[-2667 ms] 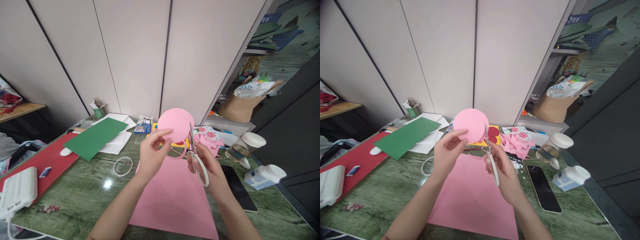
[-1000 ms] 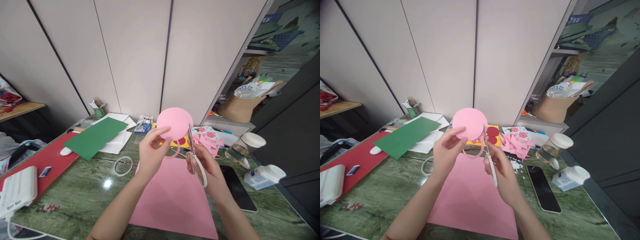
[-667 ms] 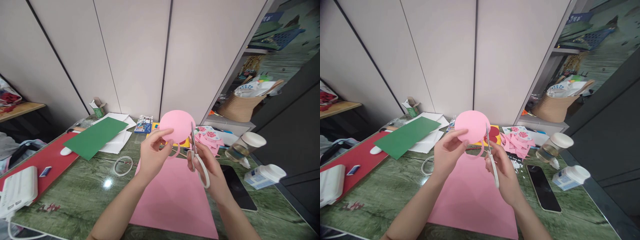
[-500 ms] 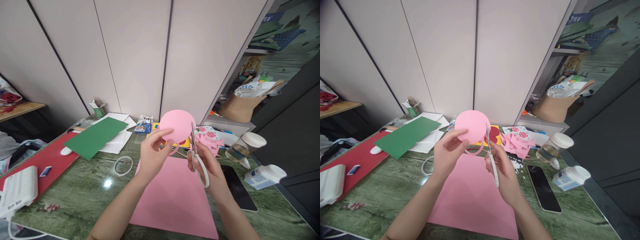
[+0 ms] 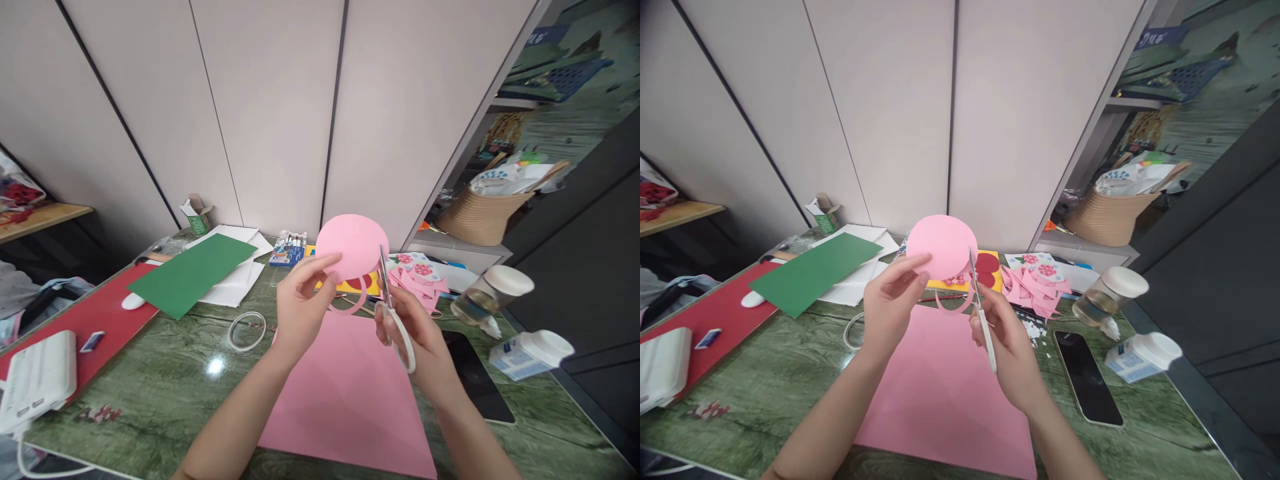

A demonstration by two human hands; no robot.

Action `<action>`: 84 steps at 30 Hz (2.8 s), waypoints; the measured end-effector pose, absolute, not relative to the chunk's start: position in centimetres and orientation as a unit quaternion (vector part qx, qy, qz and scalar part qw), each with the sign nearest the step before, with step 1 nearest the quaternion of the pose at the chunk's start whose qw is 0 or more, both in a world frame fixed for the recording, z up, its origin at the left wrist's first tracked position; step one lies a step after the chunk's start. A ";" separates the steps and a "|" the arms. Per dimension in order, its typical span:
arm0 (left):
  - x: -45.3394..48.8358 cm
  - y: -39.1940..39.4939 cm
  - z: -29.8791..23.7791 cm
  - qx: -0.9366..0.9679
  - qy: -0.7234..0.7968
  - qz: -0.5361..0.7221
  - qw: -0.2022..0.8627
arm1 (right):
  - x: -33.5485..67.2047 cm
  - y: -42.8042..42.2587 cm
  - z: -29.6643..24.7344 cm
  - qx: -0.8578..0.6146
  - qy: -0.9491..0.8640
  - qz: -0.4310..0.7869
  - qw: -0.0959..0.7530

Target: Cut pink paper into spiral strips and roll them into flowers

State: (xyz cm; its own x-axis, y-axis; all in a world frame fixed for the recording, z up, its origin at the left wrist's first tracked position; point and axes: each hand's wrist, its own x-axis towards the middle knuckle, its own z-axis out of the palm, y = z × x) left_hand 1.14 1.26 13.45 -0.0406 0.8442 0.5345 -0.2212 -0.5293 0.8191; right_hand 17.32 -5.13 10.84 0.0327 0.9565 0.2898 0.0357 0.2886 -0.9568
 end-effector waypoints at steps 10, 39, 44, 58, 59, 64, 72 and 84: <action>1.4 1.5 13.3 0.544 0.273 0.675 0.418 | 17.0 -5.3 11.2 -0.441 -0.561 0.422 0.558; 1.3 1.4 13.3 0.575 0.274 0.659 0.399 | 17.1 -5.1 11.0 -0.453 -0.567 0.399 0.560; 1.2 1.4 13.5 0.565 0.275 0.667 0.400 | 17.0 -5.0 11.0 -0.449 -0.564 0.407 0.561; 1.6 1.5 13.2 0.551 0.288 0.674 0.399 | 16.7 -5.1 10.9 -0.439 -0.563 0.414 0.565; 1.6 1.5 13.2 0.556 0.284 0.673 0.396 | 16.7 -5.1 11.0 -0.439 -0.562 0.414 0.565; 1.6 1.3 13.2 0.574 0.274 0.663 0.395 | 17.0 -5.2 11.2 -0.447 -0.570 0.405 0.558; 1.6 1.3 13.3 0.575 0.268 0.663 0.398 | 17.0 -5.2 11.3 -0.453 -0.574 0.394 0.557; 1.3 1.3 13.3 0.576 0.271 0.668 0.385 | 17.0 -5.3 11.0 -0.447 -0.566 0.404 0.563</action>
State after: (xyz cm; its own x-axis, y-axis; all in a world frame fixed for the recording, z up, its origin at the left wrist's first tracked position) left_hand 1.35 1.33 13.27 -0.0400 0.8265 0.5615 -0.2030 -0.5570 0.8053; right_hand 17.03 -5.25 11.03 0.0337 0.9604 0.2765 0.0498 0.2747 -0.9602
